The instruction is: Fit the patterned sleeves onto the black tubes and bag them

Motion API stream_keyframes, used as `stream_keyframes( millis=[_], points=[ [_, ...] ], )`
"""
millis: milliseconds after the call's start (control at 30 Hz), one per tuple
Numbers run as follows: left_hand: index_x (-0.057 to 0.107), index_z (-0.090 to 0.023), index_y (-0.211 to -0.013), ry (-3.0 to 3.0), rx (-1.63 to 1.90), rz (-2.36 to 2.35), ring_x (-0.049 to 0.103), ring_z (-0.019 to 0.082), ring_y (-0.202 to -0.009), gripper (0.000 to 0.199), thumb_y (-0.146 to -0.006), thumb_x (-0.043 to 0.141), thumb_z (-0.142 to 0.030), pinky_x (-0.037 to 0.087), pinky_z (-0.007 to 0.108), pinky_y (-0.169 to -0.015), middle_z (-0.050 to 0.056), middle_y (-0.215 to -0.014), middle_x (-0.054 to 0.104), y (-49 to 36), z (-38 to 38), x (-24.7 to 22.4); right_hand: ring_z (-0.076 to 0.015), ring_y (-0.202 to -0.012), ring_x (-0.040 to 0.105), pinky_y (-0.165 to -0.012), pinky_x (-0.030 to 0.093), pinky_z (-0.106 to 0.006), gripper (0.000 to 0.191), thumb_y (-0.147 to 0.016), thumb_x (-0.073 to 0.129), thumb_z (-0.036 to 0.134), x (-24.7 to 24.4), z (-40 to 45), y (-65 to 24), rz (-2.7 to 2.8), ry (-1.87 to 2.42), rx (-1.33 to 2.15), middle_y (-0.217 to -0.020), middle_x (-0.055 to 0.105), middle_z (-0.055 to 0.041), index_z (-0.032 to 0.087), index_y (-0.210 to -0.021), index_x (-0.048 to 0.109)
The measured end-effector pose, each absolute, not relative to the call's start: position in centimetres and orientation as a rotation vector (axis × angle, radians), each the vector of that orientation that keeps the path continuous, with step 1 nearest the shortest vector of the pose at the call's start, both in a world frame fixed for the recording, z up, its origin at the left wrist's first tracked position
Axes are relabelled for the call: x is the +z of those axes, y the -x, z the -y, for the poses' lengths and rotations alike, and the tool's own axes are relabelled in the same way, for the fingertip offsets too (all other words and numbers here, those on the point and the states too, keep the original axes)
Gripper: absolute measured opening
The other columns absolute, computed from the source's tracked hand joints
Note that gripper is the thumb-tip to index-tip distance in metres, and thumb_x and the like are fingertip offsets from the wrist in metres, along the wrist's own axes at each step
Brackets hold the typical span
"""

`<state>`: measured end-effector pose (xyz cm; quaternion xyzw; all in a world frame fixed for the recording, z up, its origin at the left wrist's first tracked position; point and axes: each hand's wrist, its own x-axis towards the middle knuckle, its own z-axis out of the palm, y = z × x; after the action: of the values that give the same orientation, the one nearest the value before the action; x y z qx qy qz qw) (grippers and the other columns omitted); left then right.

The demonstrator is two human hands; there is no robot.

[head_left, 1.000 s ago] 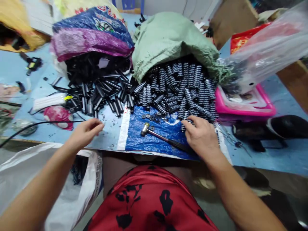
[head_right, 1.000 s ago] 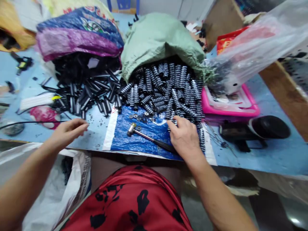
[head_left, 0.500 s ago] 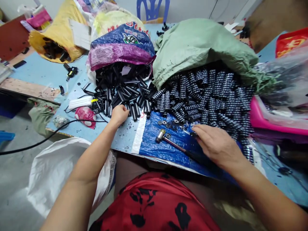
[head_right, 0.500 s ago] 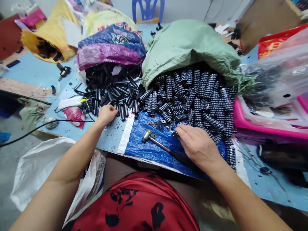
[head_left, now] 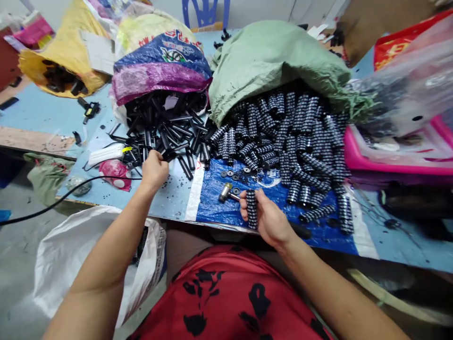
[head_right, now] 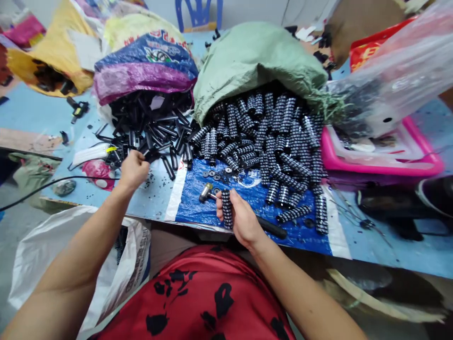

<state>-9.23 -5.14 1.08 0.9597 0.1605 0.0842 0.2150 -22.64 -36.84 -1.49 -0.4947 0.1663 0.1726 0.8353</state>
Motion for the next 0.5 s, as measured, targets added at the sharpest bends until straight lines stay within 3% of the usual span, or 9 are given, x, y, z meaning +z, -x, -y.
stream_keyframes(
  millis=[100,200,300,367,433,500],
  points=[
    [0.063,-0.018,-0.089,-2.34,0.583,-0.423,0.059,0.017,-0.078,0.017,-0.073,0.061,-0.018,0.048,0.028,-0.078,0.002,-0.083,0.064,10.1,5.0,1.5,-0.0117,-0.062,0.059,-0.055,0.048,-0.024,0.064,-0.077,0.072,0.077,-1.4,36.4,22.4,-0.355,1.011,0.408,-0.079,0.064,-0.0015,0.017,-0.098,0.067],
    [0.06,-0.018,-0.083,-1.853,0.661,-0.507,0.058,0.014,-0.072,0.016,-0.067,0.06,-0.017,0.048,0.025,-0.069,0.0,-0.08,0.062,10.3,6.4,2.0,-0.0071,-0.051,0.049,-0.049,0.04,-0.02,0.061,-0.077,0.073,0.075,-1.3,35.7,22.2,-0.31,1.022,0.386,-0.069,0.058,0.0026,0.017,-0.094,0.065],
    [0.051,-0.02,-0.084,-1.378,0.46,-0.441,0.067,0.016,-0.088,0.02,-0.065,0.058,-0.014,0.053,0.027,-0.077,0.001,-0.09,0.069,11.2,9.0,2.8,-0.0048,-0.043,0.04,-0.043,0.03,-0.019,0.062,-0.08,0.069,0.077,-1.3,35.1,22.4,-0.299,1.024,0.359,-0.061,0.05,0.0062,0.018,-0.098,0.064],
    [0.049,-0.021,-0.088,-1.173,0.275,-0.328,0.07,0.018,-0.093,0.022,-0.07,0.059,-0.016,0.055,0.03,-0.082,0.0,-0.087,0.069,12.8,11.3,3.1,-0.0048,-0.041,0.036,-0.041,0.028,-0.019,0.063,-0.081,0.067,0.078,-1.3,35.0,22.7,-0.308,1.0,0.358,-0.059,0.048,0.0074,0.02,-0.104,0.065],
    [0.051,-0.022,-0.097,-1.082,0.092,-0.243,0.07,0.016,-0.079,0.022,-0.079,0.064,-0.022,0.056,0.028,-0.073,-0.003,-0.077,0.065,15.2,13.8,3.0,-0.005,-0.04,0.035,-0.04,0.028,-0.019,0.062,-0.081,0.067,0.077,-1.2,35.0,23.0,-0.337,0.94,0.356,-0.058,0.047,0.0079,0.021,-0.107,0.066],
    [0.053,-0.023,-0.107,-1.126,-0.083,-0.169,0.061,0.011,-0.054,0.023,-0.09,0.065,-0.033,0.048,0.023,-0.053,-0.005,-0.073,0.062,17.9,16.4,2.3,-0.0064,-0.045,0.045,-0.044,0.038,-0.02,0.058,-0.08,0.072,0.074,-1.2,34.8,23.1,-0.394,0.873,0.317,-0.062,0.053,0.0059,0.021,-0.103,0.068]
  ],
)
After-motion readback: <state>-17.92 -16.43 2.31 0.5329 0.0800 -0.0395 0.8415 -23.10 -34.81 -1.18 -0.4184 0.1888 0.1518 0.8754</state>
